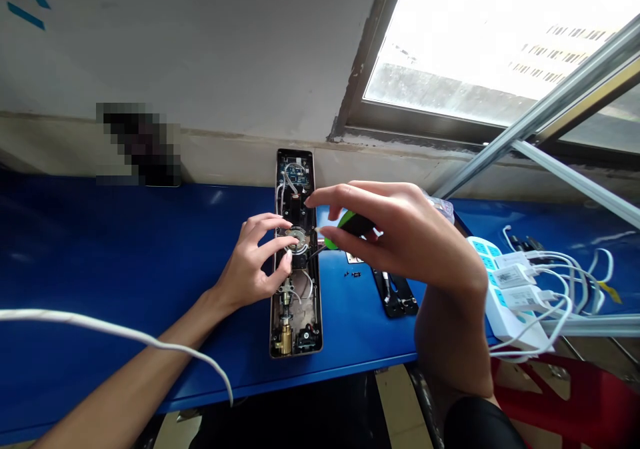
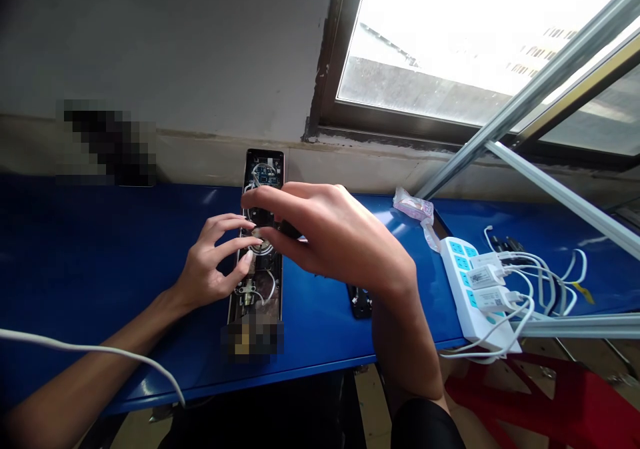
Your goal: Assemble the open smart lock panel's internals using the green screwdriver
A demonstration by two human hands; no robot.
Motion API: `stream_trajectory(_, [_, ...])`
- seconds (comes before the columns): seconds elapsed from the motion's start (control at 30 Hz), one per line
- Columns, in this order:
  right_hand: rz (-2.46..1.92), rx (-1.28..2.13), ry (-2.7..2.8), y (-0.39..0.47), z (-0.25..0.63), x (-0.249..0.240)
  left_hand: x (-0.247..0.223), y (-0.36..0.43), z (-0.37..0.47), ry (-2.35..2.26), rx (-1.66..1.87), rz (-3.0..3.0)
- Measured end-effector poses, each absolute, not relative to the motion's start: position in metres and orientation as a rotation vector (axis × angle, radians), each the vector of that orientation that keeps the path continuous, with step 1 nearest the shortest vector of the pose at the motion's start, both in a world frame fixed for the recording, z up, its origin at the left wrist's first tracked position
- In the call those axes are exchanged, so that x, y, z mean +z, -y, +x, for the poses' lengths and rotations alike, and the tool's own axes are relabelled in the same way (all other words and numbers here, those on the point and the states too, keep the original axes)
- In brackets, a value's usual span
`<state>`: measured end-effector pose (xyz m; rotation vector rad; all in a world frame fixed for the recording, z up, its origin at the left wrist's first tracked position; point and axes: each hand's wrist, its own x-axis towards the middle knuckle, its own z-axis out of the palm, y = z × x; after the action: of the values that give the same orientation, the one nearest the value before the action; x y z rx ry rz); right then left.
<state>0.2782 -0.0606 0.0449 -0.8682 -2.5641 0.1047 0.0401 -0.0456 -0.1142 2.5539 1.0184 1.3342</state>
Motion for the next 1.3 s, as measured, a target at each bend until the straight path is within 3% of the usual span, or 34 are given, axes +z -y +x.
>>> stream_trajectory(1.3, [-0.817, 0.126, 2.534, 0.0567, 0.2777, 0.0434, -0.1097, 0.0499, 0.0416, -1.036, 1.33, 2.513])
